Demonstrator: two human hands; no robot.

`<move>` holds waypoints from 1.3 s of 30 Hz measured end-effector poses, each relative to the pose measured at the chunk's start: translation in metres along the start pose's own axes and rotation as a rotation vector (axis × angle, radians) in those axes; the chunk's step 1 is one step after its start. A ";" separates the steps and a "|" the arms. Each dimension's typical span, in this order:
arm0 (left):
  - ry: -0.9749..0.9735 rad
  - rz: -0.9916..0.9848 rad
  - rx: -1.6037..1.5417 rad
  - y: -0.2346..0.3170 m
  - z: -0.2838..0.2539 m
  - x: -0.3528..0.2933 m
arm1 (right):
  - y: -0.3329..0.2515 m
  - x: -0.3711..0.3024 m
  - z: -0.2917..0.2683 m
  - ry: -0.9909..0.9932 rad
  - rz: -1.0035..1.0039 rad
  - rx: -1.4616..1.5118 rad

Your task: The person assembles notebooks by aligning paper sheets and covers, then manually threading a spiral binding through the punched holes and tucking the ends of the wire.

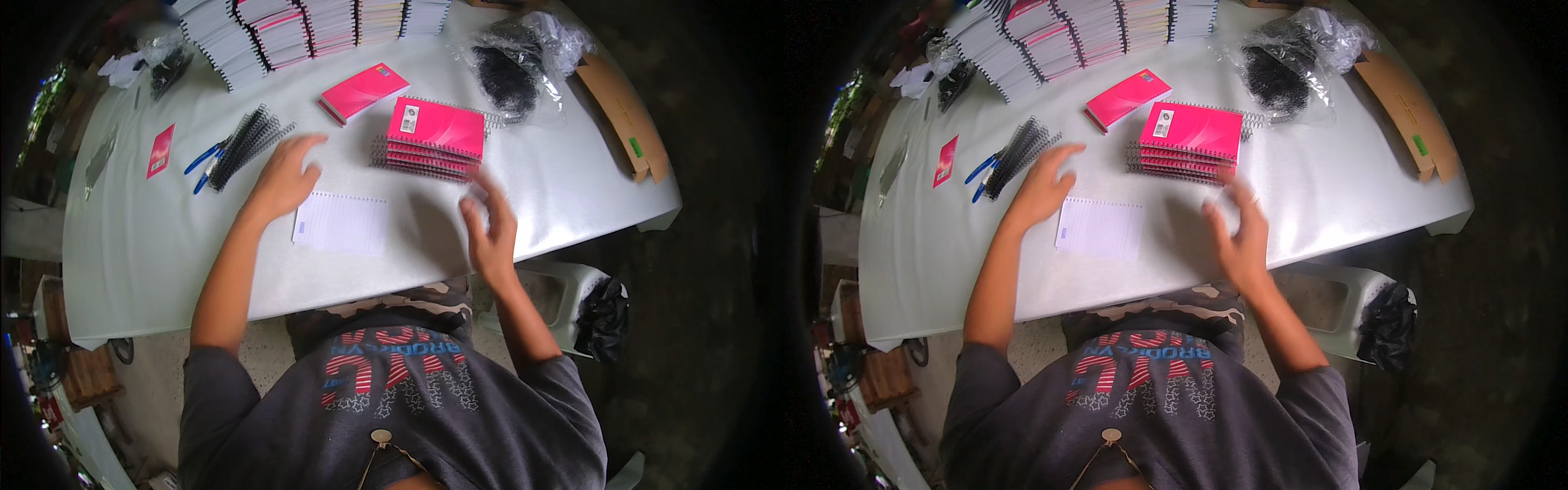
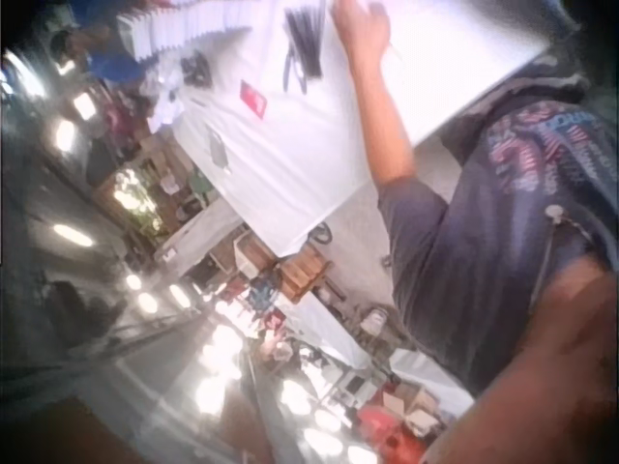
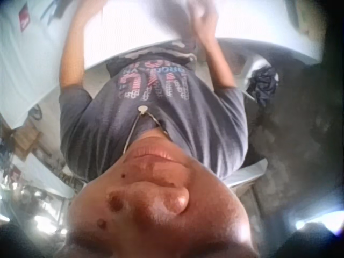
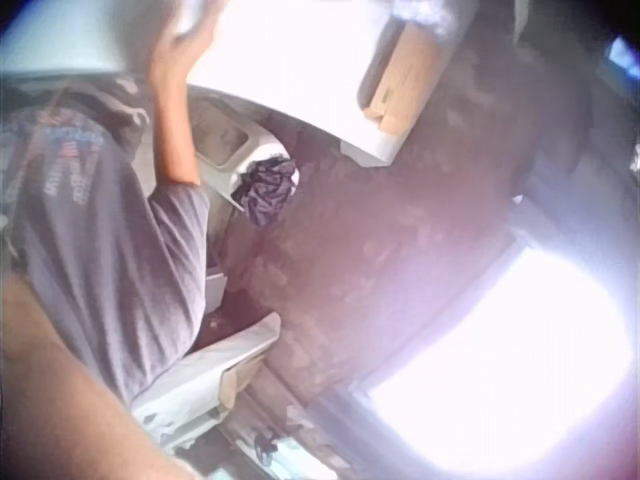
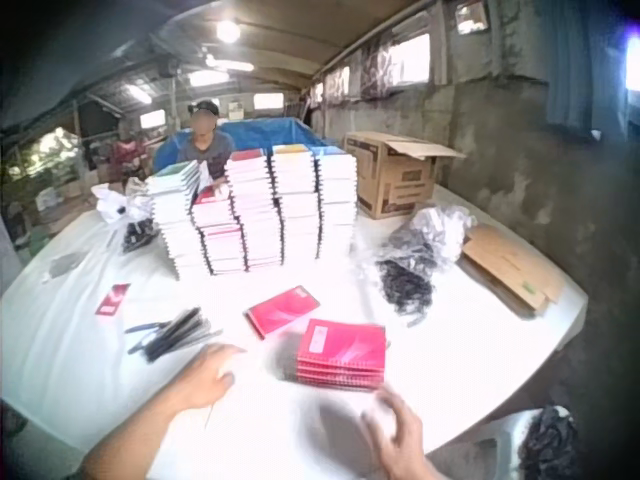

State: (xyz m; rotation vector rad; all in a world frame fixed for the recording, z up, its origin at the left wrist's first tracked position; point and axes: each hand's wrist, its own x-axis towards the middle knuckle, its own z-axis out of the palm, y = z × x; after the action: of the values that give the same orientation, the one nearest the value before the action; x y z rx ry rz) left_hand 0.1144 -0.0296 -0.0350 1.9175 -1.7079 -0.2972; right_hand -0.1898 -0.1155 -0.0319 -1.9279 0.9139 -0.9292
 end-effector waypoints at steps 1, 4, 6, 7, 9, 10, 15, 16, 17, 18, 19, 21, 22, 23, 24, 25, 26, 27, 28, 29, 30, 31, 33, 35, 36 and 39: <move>-0.134 -0.048 -0.006 -0.013 0.000 -0.022 | -0.004 -0.024 0.000 -0.227 0.259 0.124; -0.252 0.004 -0.169 0.019 0.025 -0.077 | -0.034 -0.055 -0.012 -0.969 0.674 0.179; -0.343 0.140 -0.100 0.076 0.036 -0.088 | -0.002 -0.084 0.001 -0.851 0.869 0.422; -0.388 0.214 -0.044 0.095 0.041 -0.093 | 0.004 -0.089 0.005 -0.756 1.066 0.628; -0.395 0.298 -0.088 0.111 0.059 -0.098 | -0.003 -0.092 0.016 -0.631 1.042 0.703; -0.348 0.340 -0.176 0.117 0.064 -0.094 | -0.005 -0.092 0.019 -0.532 1.014 0.782; -0.336 0.337 -0.636 0.140 0.075 -0.074 | -0.026 -0.084 0.002 -0.564 0.897 0.695; -0.241 0.450 -0.601 0.147 0.072 -0.063 | -0.035 -0.076 -0.004 -0.485 0.891 0.939; -0.146 0.553 -0.562 0.153 0.068 -0.055 | -0.044 -0.070 -0.009 -0.408 0.875 1.188; -0.168 0.529 -0.642 0.160 0.067 -0.049 | -0.052 -0.063 -0.008 -0.307 0.768 1.281; -0.165 0.545 -0.645 0.163 0.068 -0.040 | -0.051 -0.055 -0.009 -0.298 0.757 1.273; -0.201 0.689 -0.037 0.163 0.068 -0.017 | -0.046 -0.035 -0.011 -0.287 0.648 1.273; -0.229 0.670 -0.029 0.158 0.067 -0.006 | -0.053 -0.024 0.000 -0.001 0.647 1.099; -0.208 0.593 -0.035 0.160 0.065 0.002 | -0.032 -0.013 -0.001 0.066 0.557 0.972; -0.127 0.589 -0.082 0.157 0.071 0.004 | 0.007 0.001 -0.002 0.129 0.473 0.848; -0.047 0.587 -0.139 0.152 0.082 0.004 | 0.036 0.025 -0.010 0.299 0.267 0.692; 0.054 0.547 -0.192 0.138 0.088 0.000 | 0.010 0.053 -0.022 0.256 0.253 0.773; 0.173 0.532 -0.174 0.133 0.096 -0.002 | 0.018 0.081 -0.031 0.300 0.181 0.722; 0.141 0.548 -0.186 0.126 0.101 0.001 | 0.029 0.111 -0.038 0.317 0.187 0.363; 0.098 0.567 -0.215 0.125 0.107 0.003 | 0.059 0.136 -0.047 0.348 0.108 0.099; 0.128 0.591 -0.214 0.124 0.107 0.005 | 0.078 0.158 -0.051 0.289 0.154 -0.139; 0.158 0.607 -0.188 0.119 0.105 0.007 | 0.062 0.178 -0.043 0.255 0.264 -0.304; 0.171 0.652 -0.249 0.121 0.109 0.012 | 0.081 0.218 -0.052 0.189 0.317 -0.407; 0.190 0.683 -0.281 0.125 0.110 0.017 | 0.100 0.248 -0.058 0.309 0.171 -0.473; 0.206 0.724 -0.312 0.126 0.108 0.018 | 0.104 0.258 -0.059 0.325 0.191 -0.543; 0.299 0.748 -0.295 0.123 0.102 0.021 | 0.119 0.279 -0.071 0.254 0.206 -0.640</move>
State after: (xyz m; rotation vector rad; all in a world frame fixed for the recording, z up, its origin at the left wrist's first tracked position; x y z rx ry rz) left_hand -0.0382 -0.0810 -0.0497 0.9620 -1.9014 0.0282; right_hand -0.1488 -0.4240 -0.0293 -2.1983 1.6857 -0.8307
